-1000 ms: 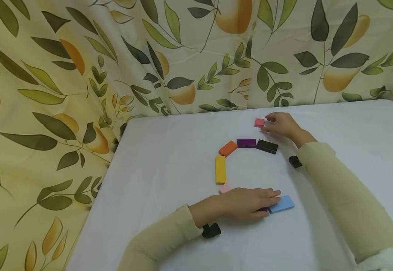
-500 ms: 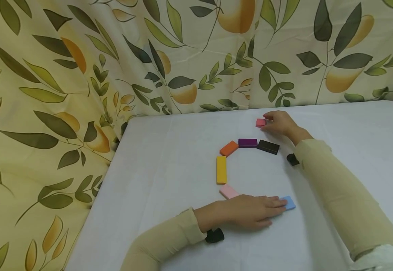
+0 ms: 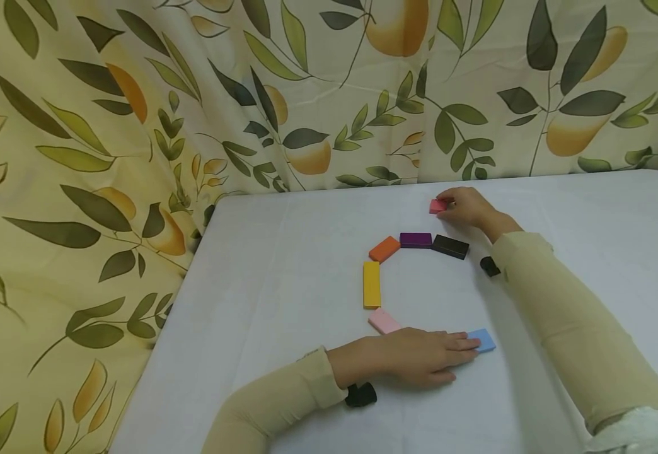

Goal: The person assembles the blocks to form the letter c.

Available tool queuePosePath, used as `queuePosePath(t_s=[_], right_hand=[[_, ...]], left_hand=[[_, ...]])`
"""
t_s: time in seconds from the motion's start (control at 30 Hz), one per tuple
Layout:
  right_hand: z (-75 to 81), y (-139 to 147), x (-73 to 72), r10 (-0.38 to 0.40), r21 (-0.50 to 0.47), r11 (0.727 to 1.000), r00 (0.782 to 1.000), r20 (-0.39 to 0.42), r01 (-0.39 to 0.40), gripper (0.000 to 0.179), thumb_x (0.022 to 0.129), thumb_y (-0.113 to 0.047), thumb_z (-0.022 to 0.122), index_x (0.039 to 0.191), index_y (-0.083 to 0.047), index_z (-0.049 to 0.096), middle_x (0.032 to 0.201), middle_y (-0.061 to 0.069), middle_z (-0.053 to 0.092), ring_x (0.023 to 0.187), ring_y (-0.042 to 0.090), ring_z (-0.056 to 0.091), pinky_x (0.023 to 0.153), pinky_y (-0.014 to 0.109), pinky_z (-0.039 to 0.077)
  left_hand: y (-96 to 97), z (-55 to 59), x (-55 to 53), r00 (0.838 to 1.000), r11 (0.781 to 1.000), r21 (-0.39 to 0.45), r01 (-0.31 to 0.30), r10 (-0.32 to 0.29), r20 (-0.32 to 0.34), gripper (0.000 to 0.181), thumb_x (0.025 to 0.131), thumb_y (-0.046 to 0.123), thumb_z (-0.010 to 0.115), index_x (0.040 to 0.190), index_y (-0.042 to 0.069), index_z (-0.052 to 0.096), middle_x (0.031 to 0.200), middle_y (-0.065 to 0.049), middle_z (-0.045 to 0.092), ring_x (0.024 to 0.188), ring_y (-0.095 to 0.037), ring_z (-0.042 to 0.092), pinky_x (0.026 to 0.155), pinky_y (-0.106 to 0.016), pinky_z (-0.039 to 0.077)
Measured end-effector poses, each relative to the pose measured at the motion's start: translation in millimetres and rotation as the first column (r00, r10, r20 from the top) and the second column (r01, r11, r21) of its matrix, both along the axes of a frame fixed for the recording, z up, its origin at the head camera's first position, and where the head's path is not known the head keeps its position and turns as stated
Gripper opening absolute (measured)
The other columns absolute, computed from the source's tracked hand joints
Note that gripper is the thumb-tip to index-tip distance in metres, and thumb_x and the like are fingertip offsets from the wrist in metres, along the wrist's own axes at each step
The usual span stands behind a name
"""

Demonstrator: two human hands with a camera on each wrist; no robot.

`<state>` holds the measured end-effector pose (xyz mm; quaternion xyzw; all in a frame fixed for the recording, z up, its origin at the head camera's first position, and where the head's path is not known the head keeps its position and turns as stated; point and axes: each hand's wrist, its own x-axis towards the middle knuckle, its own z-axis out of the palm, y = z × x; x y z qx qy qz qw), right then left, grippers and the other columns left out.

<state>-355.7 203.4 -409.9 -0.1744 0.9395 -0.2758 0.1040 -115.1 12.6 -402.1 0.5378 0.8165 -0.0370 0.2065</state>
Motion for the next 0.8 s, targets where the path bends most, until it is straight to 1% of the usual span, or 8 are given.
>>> queuePosePath(t_s=[0.1, 0.3, 0.43, 0.47, 0.57, 0.63, 0.7, 0.8], right_hand=[[-0.6, 3, 4.0, -0.001, 0.010, 1.000, 1.000, -0.003, 0.001, 0.044, 0.084, -0.003, 0.063, 0.121, 0.014, 0.049, 0.113, 0.031, 0.052, 0.100, 0.039, 0.044, 0.092, 0.053, 0.035], [0.4, 9, 13.8, 0.012, 0.011, 1.000, 0.999, -0.045, -0.011, 0.039, 0.082, -0.002, 0.064, 0.116, 0.014, 0.054, 0.108, 0.029, 0.056, 0.094, 0.037, 0.047, 0.086, 0.051, 0.039], [-0.2, 14, 19.1, 0.031, -0.024, 0.999, 0.997, -0.073, -0.033, 0.038, 0.081, -0.005, 0.066, 0.113, 0.014, 0.057, 0.102, 0.027, 0.058, 0.091, 0.036, 0.048, 0.083, 0.049, 0.040], [-0.2, 16, 21.2, 0.037, -0.026, 0.999, 0.995, -0.095, -0.039, 0.037, 0.080, -0.006, 0.067, 0.111, 0.013, 0.058, 0.099, 0.025, 0.059, 0.088, 0.034, 0.048, 0.080, 0.046, 0.041], [1.6, 22, 26.8, 0.044, -0.015, 0.999, 0.992, -0.119, -0.046, 0.036, 0.080, -0.008, 0.068, 0.109, 0.012, 0.060, 0.097, 0.024, 0.060, 0.086, 0.033, 0.049, 0.079, 0.046, 0.041], [3.0, 26, 30.3, 0.038, 0.010, 0.999, 0.992, -0.120, -0.037, 0.035, 0.079, -0.007, 0.067, 0.108, 0.012, 0.060, 0.098, 0.024, 0.060, 0.088, 0.034, 0.049, 0.080, 0.046, 0.041], [5.7, 30, 34.5, 0.024, 0.033, 0.999, 0.996, -0.090, -0.021, 0.036, 0.080, -0.005, 0.065, 0.110, 0.013, 0.059, 0.103, 0.027, 0.059, 0.092, 0.036, 0.049, 0.084, 0.050, 0.039], [7.5, 38, 42.1, 0.001, 0.059, 0.998, 0.998, -0.060, 0.003, 0.036, 0.081, -0.004, 0.064, 0.112, 0.014, 0.057, 0.106, 0.028, 0.057, 0.096, 0.038, 0.049, 0.086, 0.052, 0.038]], left_hand=[[3.0, 0.5, 1.0, 1.000, 1.000, -0.008, 0.003, -0.003, 0.009, 0.054, 0.098, 0.037, 0.037, 0.147, 0.023, 0.018, 0.150, 0.016, 0.002, 0.131, 0.006, -0.007, 0.098, -0.007, -0.002], [6.7, 1.9, 1.0, 0.998, 1.000, -0.021, -0.023, 0.024, 0.052, 0.055, 0.098, 0.039, 0.037, 0.147, 0.024, 0.018, 0.149, 0.018, 0.002, 0.129, 0.009, -0.007, 0.099, -0.007, 0.002], [6.5, 3.4, 0.8, 0.996, 0.999, -0.012, -0.045, 0.046, 0.074, 0.055, 0.098, 0.039, 0.039, 0.147, 0.025, 0.019, 0.149, 0.019, 0.004, 0.129, 0.010, -0.006, 0.099, -0.007, 0.003], [6.3, 3.6, 0.9, 0.996, 0.999, -0.006, -0.051, 0.051, 0.079, 0.054, 0.097, 0.038, 0.039, 0.147, 0.025, 0.020, 0.149, 0.019, 0.005, 0.129, 0.010, -0.005, 0.099, -0.007, 0.004], [5.7, 3.9, 1.4, 0.994, 0.998, 0.011, -0.063, 0.062, 0.089, 0.054, 0.097, 0.037, 0.040, 0.146, 0.025, 0.022, 0.150, 0.018, 0.007, 0.129, 0.010, -0.004, 0.099, -0.007, 0.004], [5.3, 3.9, 1.6, 0.993, 0.997, 0.020, -0.072, 0.070, 0.094, 0.054, 0.097, 0.037, 0.040, 0.146, 0.025, 0.021, 0.150, 0.018, 0.008, 0.129, 0.010, -0.004, 0.099, -0.007, 0.005], [5.2, 3.5, 1.7, 0.992, 0.997, 0.023, -0.079, 0.077, 0.096, 0.054, 0.097, 0.037, 0.040, 0.146, 0.025, 0.021, 0.149, 0.018, 0.009, 0.129, 0.011, -0.004, 0.099, -0.007, 0.006], [5.9, 3.4, 2.1, 0.991, 0.996, 0.016, -0.086, 0.084, 0.106, 0.055, 0.097, 0.038, 0.040, 0.146, 0.026, 0.019, 0.149, 0.019, 0.009, 0.129, 0.011, -0.004, 0.100, -0.008, 0.007]])
